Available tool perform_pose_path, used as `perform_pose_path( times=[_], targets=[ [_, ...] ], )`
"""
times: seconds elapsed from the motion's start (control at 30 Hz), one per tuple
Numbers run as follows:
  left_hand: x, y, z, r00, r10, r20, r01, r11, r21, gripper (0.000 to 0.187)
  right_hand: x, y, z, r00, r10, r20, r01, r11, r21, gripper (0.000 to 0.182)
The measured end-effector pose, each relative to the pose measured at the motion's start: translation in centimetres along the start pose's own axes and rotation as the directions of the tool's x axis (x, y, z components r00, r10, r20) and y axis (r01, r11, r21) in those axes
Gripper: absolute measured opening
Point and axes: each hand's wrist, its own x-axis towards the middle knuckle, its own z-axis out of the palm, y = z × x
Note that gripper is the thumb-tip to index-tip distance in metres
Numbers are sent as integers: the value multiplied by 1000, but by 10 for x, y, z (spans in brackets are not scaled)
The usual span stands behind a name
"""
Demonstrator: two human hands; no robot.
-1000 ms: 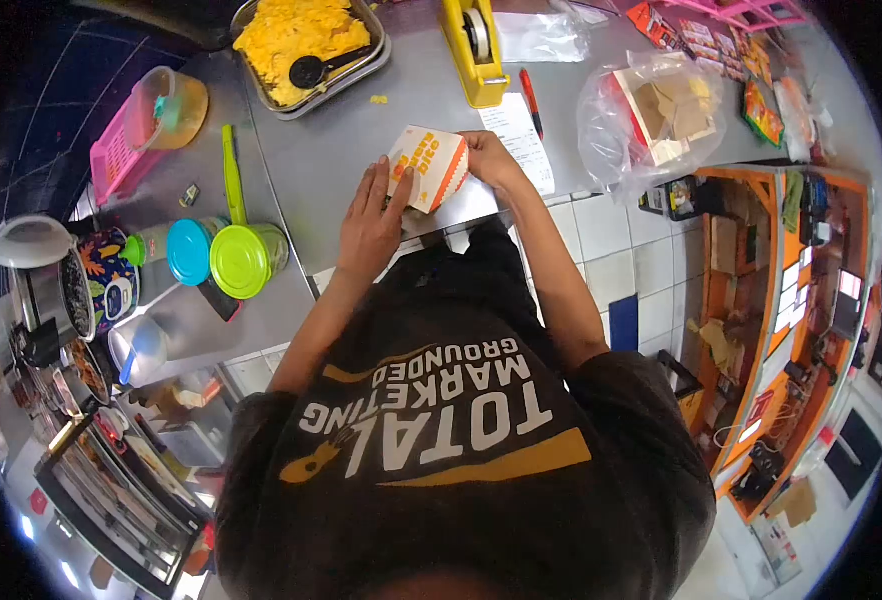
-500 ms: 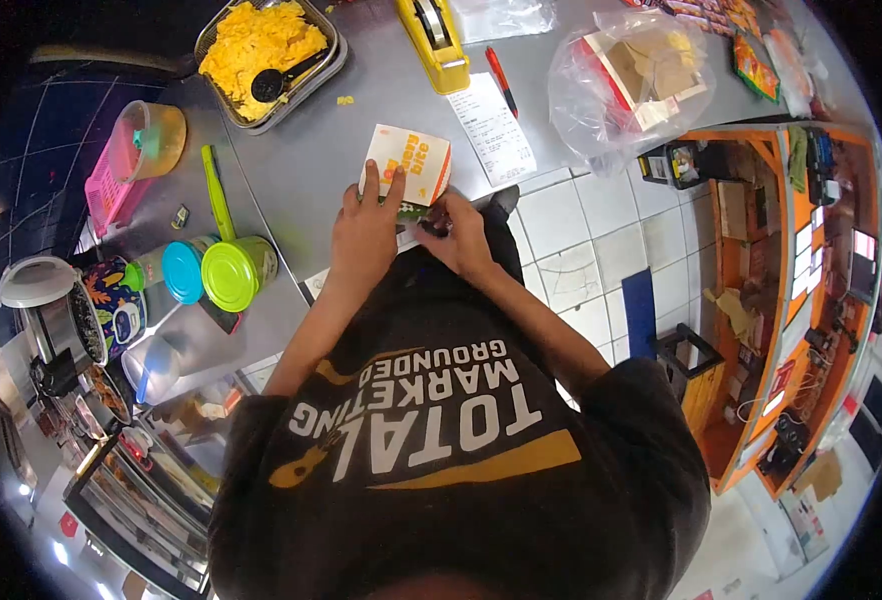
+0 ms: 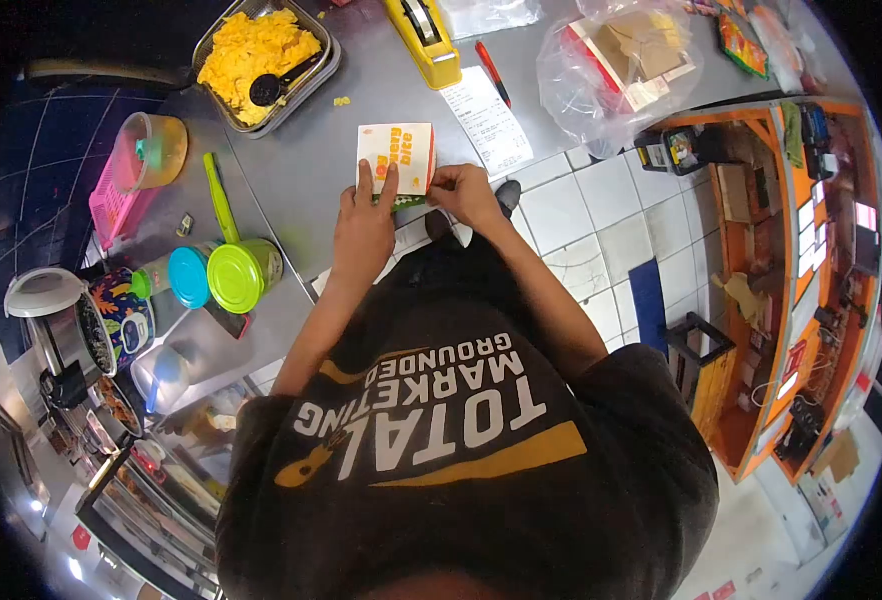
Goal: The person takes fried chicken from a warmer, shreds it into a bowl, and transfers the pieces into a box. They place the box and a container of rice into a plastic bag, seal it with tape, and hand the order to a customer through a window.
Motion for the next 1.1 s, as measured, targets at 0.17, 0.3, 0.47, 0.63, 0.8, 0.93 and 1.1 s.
perform_pose_path(
  times=[0.17,0.3,0.47,0.63,0.8,0.93,1.1],
  targets=[
    [-1,-1,9,968,62,-245,-112,974,-195,73,25,-7,-36,975,-82,-207,22,962,-273,19],
    [27,15,29,894,-138,-426,2,952,-305,81,102,-51,-60,865,4,-501,155,949,275,37],
    [40,26,18,897,-415,-150,345,871,-349,97,152,-78,-78,952,298,-69,-255,897,361,34],
    [44,26,10,903,-426,-56,388,864,-322,102,143,-71,-70,938,332,-101,-270,881,388,33],
    [52,26,0,886,-463,27,444,829,-340,105,104,-40,-60,976,89,-201,49,803,593,17],
    [58,27,-7,867,-493,65,487,816,-310,106,120,-10,-64,958,-19,-285,100,956,276,13],
    [58,21,0,870,-492,27,477,826,-300,106,130,-5,-71,934,-8,-357,46,994,98,14]
  ],
)
